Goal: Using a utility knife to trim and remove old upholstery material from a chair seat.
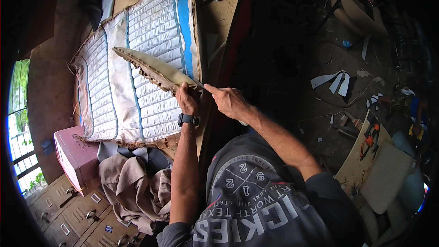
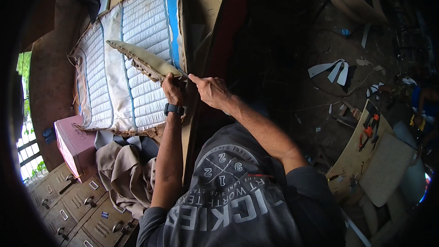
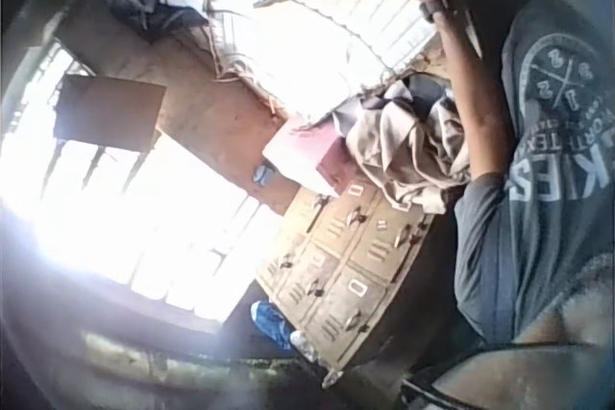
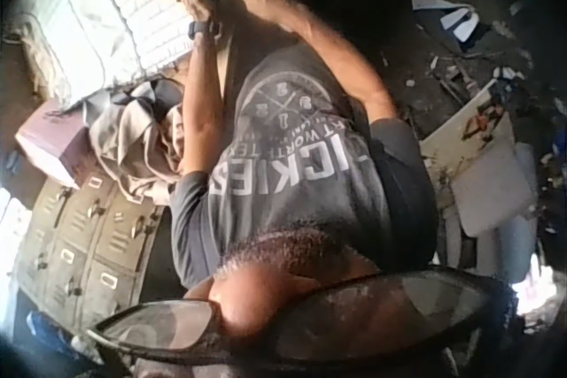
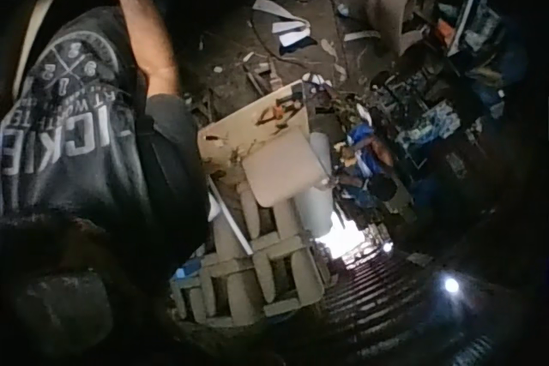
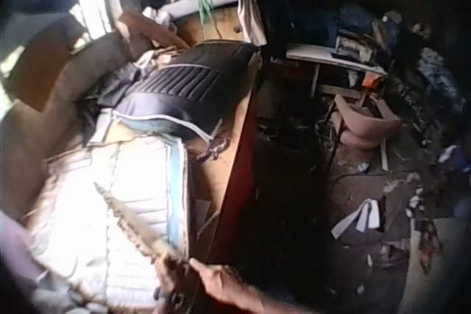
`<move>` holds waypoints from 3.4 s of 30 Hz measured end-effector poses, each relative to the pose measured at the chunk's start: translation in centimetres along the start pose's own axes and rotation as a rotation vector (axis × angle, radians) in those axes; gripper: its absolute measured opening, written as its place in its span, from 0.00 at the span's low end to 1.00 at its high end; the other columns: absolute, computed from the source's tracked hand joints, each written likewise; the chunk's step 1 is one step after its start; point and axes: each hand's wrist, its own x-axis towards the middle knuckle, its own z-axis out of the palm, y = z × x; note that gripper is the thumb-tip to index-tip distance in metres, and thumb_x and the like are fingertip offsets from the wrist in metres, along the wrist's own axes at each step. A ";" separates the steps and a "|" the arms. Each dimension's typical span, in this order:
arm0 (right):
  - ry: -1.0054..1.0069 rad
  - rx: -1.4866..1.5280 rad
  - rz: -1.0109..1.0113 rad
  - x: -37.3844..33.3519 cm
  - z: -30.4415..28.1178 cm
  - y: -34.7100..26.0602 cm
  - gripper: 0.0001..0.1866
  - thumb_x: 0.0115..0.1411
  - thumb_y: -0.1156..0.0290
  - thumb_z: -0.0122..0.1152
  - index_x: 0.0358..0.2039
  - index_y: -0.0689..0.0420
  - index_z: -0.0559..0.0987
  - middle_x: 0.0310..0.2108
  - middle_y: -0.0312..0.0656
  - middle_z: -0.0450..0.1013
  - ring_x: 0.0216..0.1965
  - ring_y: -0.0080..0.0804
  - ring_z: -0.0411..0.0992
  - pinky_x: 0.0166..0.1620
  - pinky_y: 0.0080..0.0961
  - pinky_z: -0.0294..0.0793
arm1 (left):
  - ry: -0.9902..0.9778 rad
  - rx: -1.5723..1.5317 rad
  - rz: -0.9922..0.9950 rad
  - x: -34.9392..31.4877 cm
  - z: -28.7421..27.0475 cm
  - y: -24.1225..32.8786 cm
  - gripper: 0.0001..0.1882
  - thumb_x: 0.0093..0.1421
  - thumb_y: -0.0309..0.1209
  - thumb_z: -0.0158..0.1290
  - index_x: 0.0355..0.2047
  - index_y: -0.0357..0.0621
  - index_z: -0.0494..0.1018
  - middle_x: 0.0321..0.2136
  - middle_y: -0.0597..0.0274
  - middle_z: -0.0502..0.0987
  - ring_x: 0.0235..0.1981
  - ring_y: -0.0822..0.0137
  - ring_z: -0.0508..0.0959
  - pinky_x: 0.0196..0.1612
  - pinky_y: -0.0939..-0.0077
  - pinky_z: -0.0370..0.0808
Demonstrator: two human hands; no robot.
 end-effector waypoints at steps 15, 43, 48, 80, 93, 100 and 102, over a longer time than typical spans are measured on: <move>0.002 0.063 0.049 -0.7 -1.1 0.9 0.17 0.66 0.74 0.57 0.54 0.63 0.76 0.30 0.53 0.80 0.32 0.51 0.81 0.36 0.40 0.82 | 0.338 -0.205 -0.114 -3.7 1.6 1.9 0.20 0.68 0.38 0.49 0.31 0.30 0.76 0.26 0.59 0.76 0.28 0.68 0.71 0.33 0.72 0.68; 0.057 0.114 -0.059 -0.1 1.0 2.4 0.18 0.65 0.75 0.57 0.54 0.63 0.77 0.37 0.56 0.81 0.36 0.49 0.82 0.38 0.41 0.83 | 0.254 -0.174 -0.145 -3.2 1.3 1.4 0.21 0.69 0.40 0.48 0.31 0.31 0.75 0.26 0.62 0.76 0.29 0.70 0.71 0.36 0.73 0.68; 0.089 0.097 -0.075 -0.2 1.2 2.5 0.18 0.65 0.74 0.57 0.54 0.63 0.77 0.36 0.55 0.81 0.35 0.49 0.82 0.38 0.40 0.83 | 0.202 -0.175 -0.159 -2.8 1.0 1.5 0.21 0.69 0.40 0.47 0.31 0.31 0.76 0.27 0.62 0.76 0.29 0.70 0.71 0.36 0.74 0.69; 0.182 0.278 0.144 -3.5 2.1 0.8 0.21 0.66 0.78 0.54 0.60 0.62 0.72 0.36 0.55 0.80 0.33 0.50 0.81 0.36 0.39 0.82 | -0.367 0.213 -0.086 -0.4 -3.0 0.9 0.22 0.76 0.38 0.37 0.51 0.34 0.76 0.46 0.43 0.76 0.49 0.52 0.76 0.55 0.62 0.71; 0.018 0.045 0.058 -0.9 2.0 -0.3 0.21 0.65 0.77 0.55 0.59 0.64 0.72 0.37 0.57 0.80 0.36 0.51 0.81 0.39 0.40 0.83 | -0.341 0.198 0.016 -0.8 -2.7 0.3 0.17 0.74 0.35 0.41 0.47 0.35 0.74 0.40 0.44 0.76 0.41 0.50 0.76 0.47 0.59 0.71; -0.025 -0.068 0.054 0.1 2.0 -0.9 0.21 0.65 0.77 0.55 0.59 0.64 0.72 0.33 0.56 0.80 0.34 0.50 0.81 0.35 0.41 0.82 | -0.106 0.320 0.350 -1.9 -1.0 -1.1 0.11 0.70 0.28 0.44 0.46 0.36 0.73 0.32 0.47 0.74 0.33 0.47 0.74 0.38 0.57 0.70; -0.001 -0.056 0.034 -0.8 2.7 -0.2 0.22 0.65 0.77 0.55 0.59 0.64 0.72 0.33 0.55 0.80 0.34 0.50 0.81 0.34 0.41 0.82 | -0.024 0.387 0.472 -2.1 -0.7 -0.6 0.10 0.69 0.27 0.45 0.45 0.36 0.73 0.31 0.48 0.74 0.31 0.47 0.73 0.36 0.57 0.70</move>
